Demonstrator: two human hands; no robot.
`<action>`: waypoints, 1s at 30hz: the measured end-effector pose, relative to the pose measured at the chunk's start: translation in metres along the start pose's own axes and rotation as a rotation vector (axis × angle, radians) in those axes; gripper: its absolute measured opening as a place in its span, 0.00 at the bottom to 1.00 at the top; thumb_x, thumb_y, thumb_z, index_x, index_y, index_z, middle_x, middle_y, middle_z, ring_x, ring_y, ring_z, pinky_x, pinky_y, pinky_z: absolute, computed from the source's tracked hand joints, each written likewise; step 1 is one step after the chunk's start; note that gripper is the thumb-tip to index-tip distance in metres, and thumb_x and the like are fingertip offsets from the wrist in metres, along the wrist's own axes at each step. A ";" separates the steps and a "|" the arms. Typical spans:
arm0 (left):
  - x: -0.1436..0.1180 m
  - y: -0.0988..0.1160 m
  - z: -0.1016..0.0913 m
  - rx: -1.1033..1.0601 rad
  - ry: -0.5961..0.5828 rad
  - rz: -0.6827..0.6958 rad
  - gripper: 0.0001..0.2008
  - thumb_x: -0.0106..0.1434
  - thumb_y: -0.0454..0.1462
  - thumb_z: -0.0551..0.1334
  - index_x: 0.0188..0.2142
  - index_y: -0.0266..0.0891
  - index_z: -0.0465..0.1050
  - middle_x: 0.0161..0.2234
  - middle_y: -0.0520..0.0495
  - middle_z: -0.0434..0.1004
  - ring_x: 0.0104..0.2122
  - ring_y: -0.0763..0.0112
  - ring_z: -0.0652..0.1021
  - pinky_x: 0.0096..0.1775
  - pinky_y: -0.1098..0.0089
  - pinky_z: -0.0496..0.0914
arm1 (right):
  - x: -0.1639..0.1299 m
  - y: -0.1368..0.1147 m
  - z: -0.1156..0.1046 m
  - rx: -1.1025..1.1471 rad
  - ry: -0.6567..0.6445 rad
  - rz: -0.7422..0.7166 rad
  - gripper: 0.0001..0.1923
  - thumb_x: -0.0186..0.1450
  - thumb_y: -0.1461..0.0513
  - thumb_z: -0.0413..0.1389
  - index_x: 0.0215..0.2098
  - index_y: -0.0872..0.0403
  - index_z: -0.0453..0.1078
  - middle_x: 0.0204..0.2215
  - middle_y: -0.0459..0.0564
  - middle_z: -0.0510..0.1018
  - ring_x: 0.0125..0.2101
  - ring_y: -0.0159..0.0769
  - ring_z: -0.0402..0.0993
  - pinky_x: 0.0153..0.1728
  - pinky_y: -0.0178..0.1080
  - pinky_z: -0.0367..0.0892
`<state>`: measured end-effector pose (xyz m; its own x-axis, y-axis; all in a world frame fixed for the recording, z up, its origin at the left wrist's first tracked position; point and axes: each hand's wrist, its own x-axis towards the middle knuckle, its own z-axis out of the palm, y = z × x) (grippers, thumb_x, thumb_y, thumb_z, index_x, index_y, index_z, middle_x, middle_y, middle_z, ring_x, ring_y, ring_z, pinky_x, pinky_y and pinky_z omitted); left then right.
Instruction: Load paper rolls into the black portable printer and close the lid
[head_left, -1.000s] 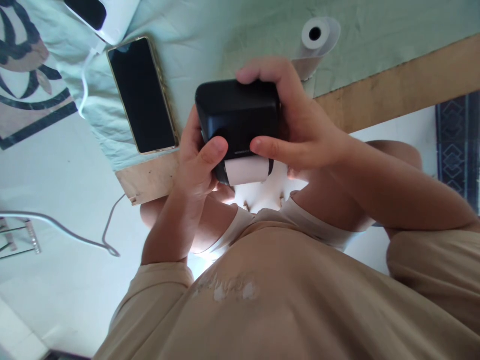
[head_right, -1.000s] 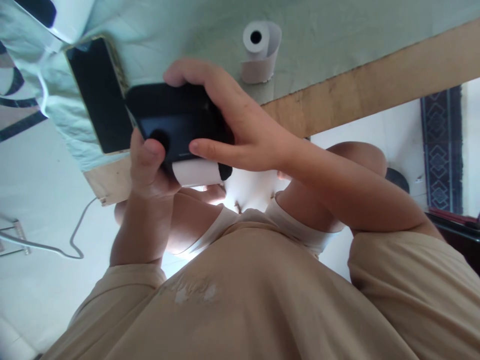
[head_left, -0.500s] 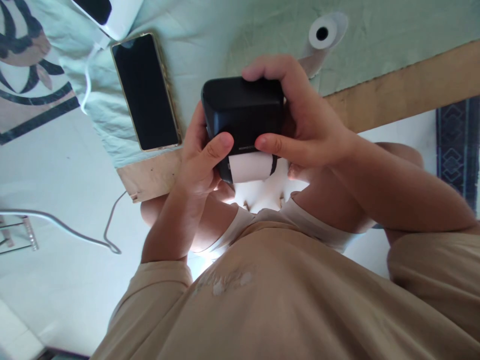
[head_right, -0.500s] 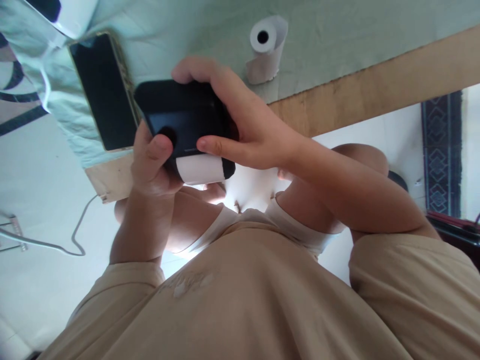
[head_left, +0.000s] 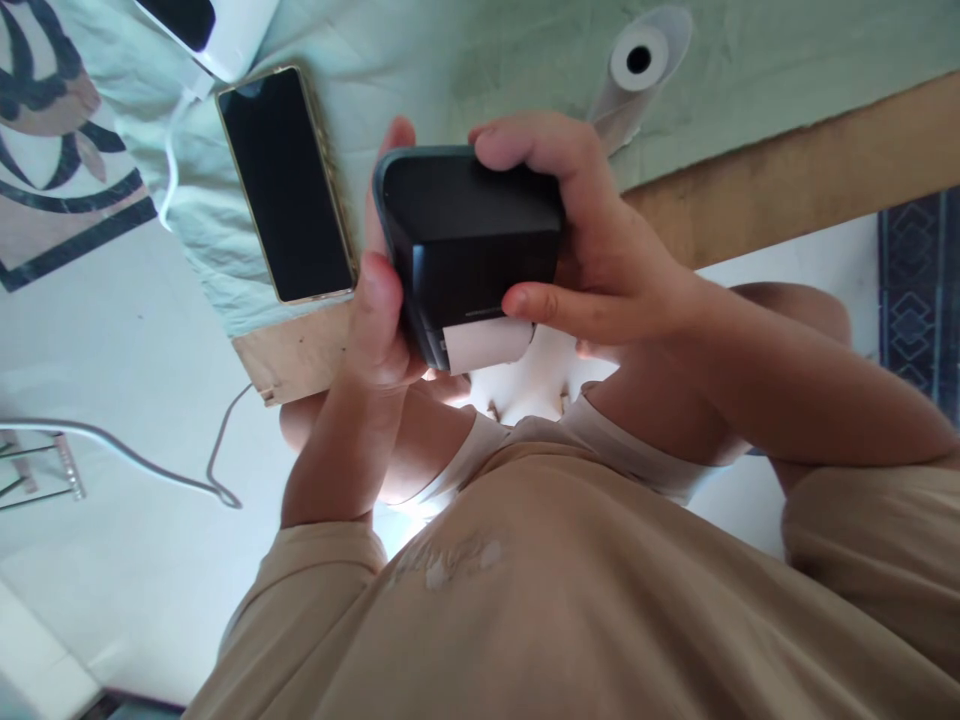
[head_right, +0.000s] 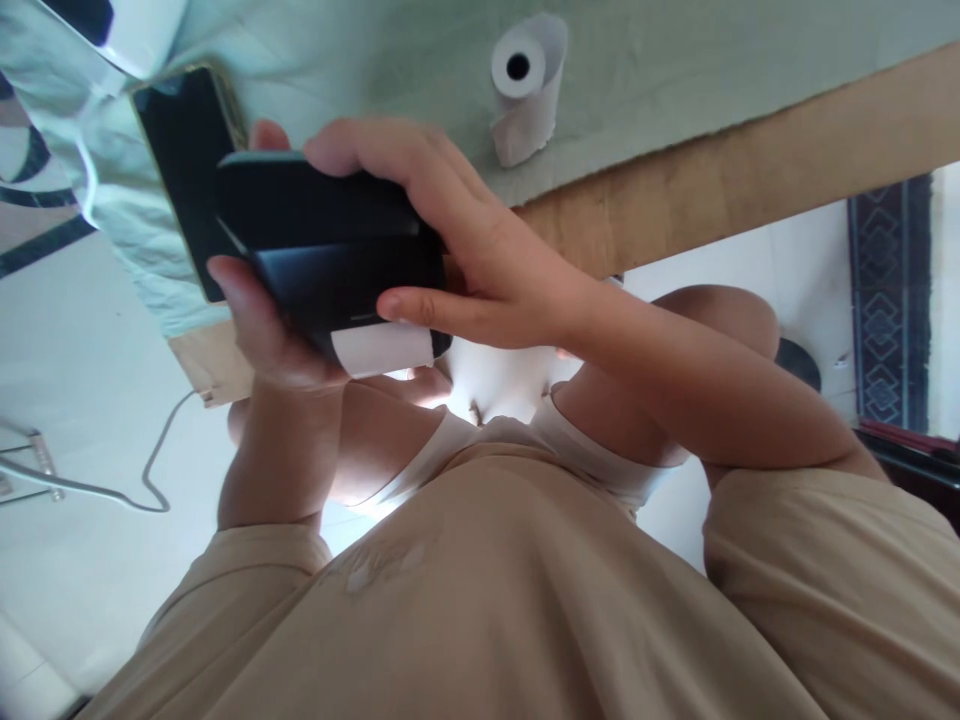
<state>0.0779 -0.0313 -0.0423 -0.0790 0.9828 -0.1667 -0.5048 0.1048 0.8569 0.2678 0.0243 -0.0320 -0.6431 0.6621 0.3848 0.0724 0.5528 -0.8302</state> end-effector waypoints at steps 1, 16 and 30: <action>0.000 0.002 0.000 -0.019 -0.044 0.033 0.24 0.66 0.59 0.71 0.59 0.61 0.82 0.67 0.66 0.78 0.85 0.66 0.49 0.79 0.64 0.60 | 0.000 0.000 0.000 -0.010 0.001 0.004 0.35 0.79 0.40 0.50 0.73 0.53 0.57 0.74 0.51 0.68 0.75 0.36 0.65 0.82 0.46 0.64; 0.001 0.020 0.004 -0.009 0.086 -0.264 0.19 0.82 0.49 0.52 0.51 0.44 0.79 0.51 0.41 0.89 0.50 0.55 0.88 0.55 0.54 0.85 | -0.001 -0.018 -0.013 -0.467 -0.030 0.207 0.36 0.81 0.45 0.44 0.77 0.57 0.63 0.72 0.56 0.72 0.72 0.38 0.71 0.76 0.44 0.69; 0.005 0.014 0.001 0.077 0.088 -0.167 0.13 0.80 0.43 0.60 0.44 0.44 0.82 0.37 0.50 0.85 0.55 0.58 0.86 0.54 0.62 0.83 | 0.000 -0.009 -0.010 -0.323 -0.032 0.041 0.44 0.76 0.38 0.54 0.75 0.60 0.61 0.73 0.58 0.71 0.74 0.38 0.71 0.74 0.34 0.72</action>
<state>0.0711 -0.0245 -0.0307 -0.0763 0.9341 -0.3488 -0.4501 0.2799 0.8480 0.2744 0.0243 -0.0203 -0.6582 0.6737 0.3360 0.3339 0.6612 -0.6718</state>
